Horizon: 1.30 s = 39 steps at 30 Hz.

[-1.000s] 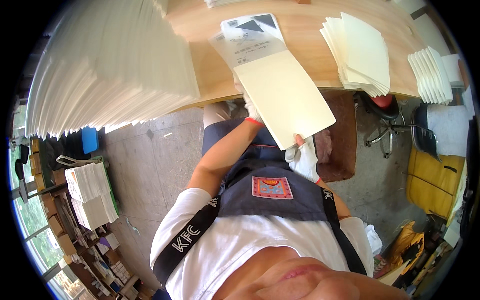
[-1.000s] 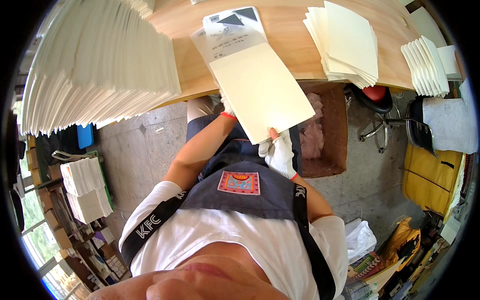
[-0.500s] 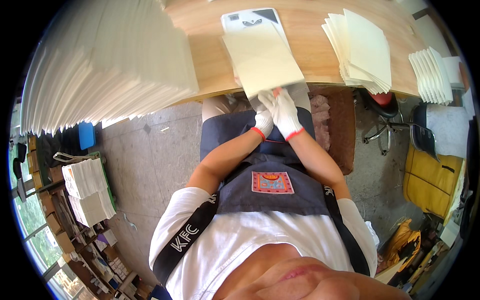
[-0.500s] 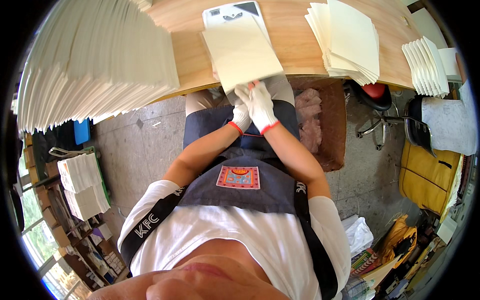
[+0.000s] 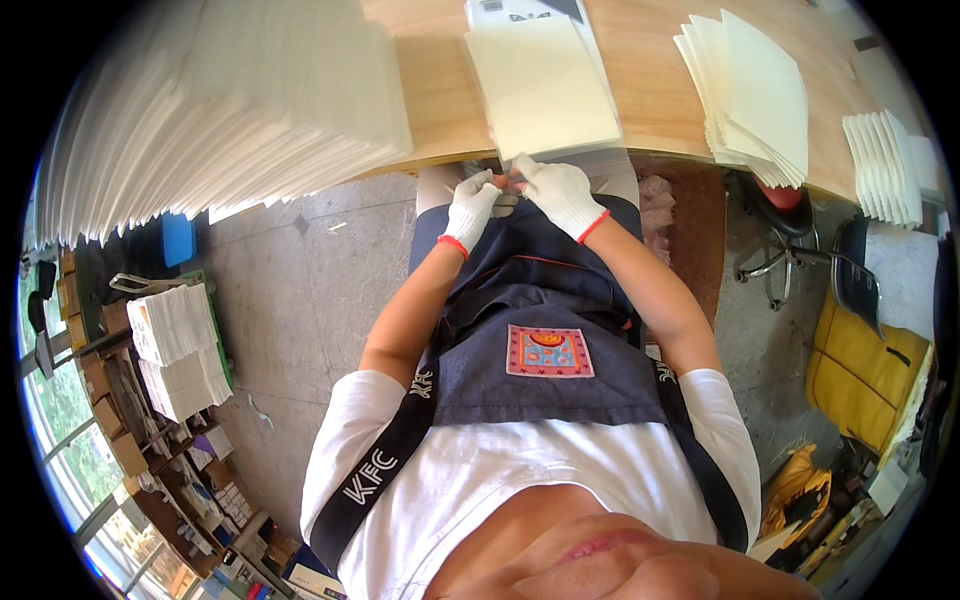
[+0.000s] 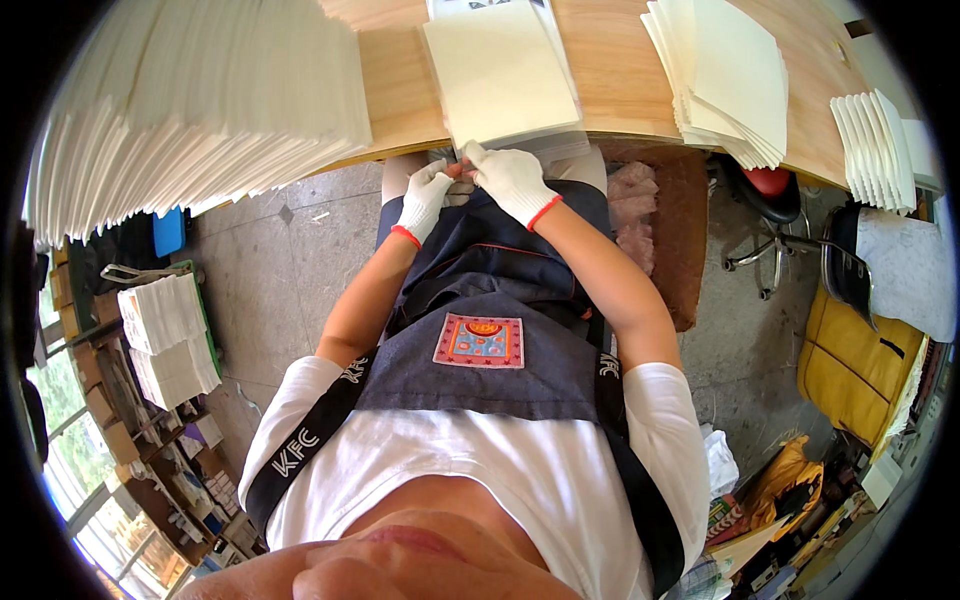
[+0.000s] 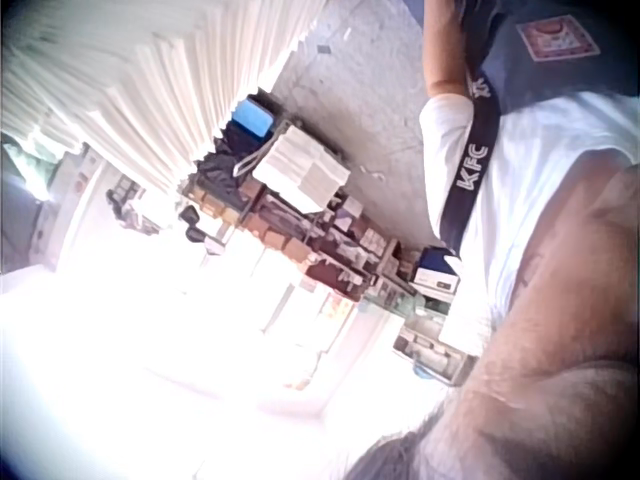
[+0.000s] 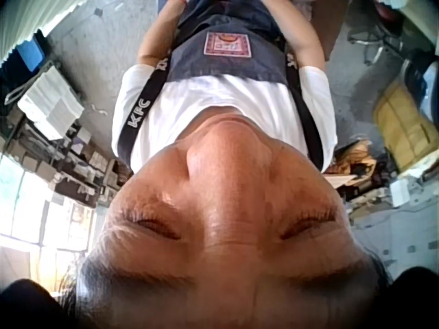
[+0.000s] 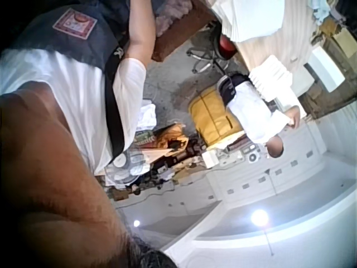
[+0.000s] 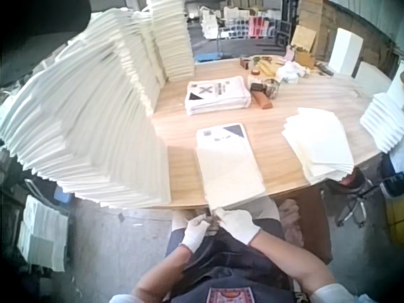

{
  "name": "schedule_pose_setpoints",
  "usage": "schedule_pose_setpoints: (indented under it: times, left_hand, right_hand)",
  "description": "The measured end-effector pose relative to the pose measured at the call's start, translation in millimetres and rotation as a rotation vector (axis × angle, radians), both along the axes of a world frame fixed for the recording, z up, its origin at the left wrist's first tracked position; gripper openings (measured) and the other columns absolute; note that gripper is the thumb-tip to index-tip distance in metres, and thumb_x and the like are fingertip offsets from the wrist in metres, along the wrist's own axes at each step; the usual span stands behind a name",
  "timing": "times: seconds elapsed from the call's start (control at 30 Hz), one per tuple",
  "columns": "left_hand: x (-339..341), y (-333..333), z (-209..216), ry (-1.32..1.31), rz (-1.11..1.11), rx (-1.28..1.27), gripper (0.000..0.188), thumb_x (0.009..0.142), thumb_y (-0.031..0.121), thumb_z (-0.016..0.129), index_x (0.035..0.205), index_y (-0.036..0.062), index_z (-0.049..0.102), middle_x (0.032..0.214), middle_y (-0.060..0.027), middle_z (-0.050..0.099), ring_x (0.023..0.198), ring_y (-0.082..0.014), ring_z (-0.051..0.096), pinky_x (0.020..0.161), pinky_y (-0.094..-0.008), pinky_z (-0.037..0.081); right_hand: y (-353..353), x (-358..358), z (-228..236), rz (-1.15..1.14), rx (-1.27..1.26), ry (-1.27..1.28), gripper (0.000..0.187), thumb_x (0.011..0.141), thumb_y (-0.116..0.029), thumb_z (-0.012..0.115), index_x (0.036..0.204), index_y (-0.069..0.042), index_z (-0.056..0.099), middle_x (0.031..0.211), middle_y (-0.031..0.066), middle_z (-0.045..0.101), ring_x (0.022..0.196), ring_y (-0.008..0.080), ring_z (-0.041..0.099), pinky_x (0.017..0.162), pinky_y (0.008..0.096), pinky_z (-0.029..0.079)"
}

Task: The person repeatedly picks up a single sheet of paper from a large stack on the left and places it onto a smaller stack on the right. The person wears white gloves and a KFC-branded headstrap. The action is repetitive and continuous throughout the clip.

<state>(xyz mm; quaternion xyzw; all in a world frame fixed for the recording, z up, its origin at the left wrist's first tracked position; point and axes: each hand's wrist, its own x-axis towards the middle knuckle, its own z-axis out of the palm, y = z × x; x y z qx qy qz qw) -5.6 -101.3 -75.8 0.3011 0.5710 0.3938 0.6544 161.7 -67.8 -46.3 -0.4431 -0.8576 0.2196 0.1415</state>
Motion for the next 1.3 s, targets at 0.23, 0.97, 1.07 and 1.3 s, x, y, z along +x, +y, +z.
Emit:
schedule_pose_setpoints:
  times: [0.23,0.97,1.07,1.3]
  left_hand:
    - [-5.0,-8.0,11.1,0.086,0.029,0.002,0.016,0.087,0.011,0.049,0.089,-0.0018,0.058,0.085,-0.0098,0.063,0.072,-0.0162,0.062,0.066,-0.0249,0.052]
    - [-17.6,8.5,-23.0,0.790,0.222,0.561,0.019,0.081,0.017,0.063,0.072,0.0074,0.050,0.071,-0.0055,0.054,0.059,-0.0183,0.053,0.051,-0.0297,0.041]
    - [-1.2,11.0,-26.2,0.189,0.585,0.270,0.015,0.086,0.018,0.059,0.083,0.0092,0.047,0.067,0.0007,0.048,0.052,-0.0099,0.047,0.043,-0.0215,0.038]
    - [0.5,18.1,98.7,0.340,0.075,0.392,0.017,0.088,0.020,0.056,0.081,0.0072,0.047,0.058,0.0002,0.044,0.051,-0.0071,0.044,0.045,-0.0237,0.039]
  right_hand:
    - [-5.3,57.4,12.7,-0.518,-0.892,1.149,0.011,0.079,-0.011,0.050,0.086,-0.003,0.054,0.068,0.0075,0.056,0.052,0.0160,0.055,0.046,0.0264,0.044]
    - [7.1,71.6,-32.3,-0.661,-0.154,0.528,0.022,0.080,-0.023,0.061,0.072,-0.004,0.052,0.058,0.0074,0.050,0.060,0.0190,0.053,0.058,0.0338,0.042]
    - [4.9,71.4,-46.7,-0.830,-0.317,0.827,0.025,0.086,-0.028,0.054,0.072,-0.006,0.053,0.055,0.0016,0.049,0.048,0.0106,0.044,0.045,0.0267,0.036]
    - [11.4,67.5,-43.0,-0.651,-0.807,1.237,0.024,0.090,-0.026,0.053,0.096,-0.004,0.056,0.072,0.0018,0.060,0.054,0.0083,0.052,0.047,0.0224,0.042]
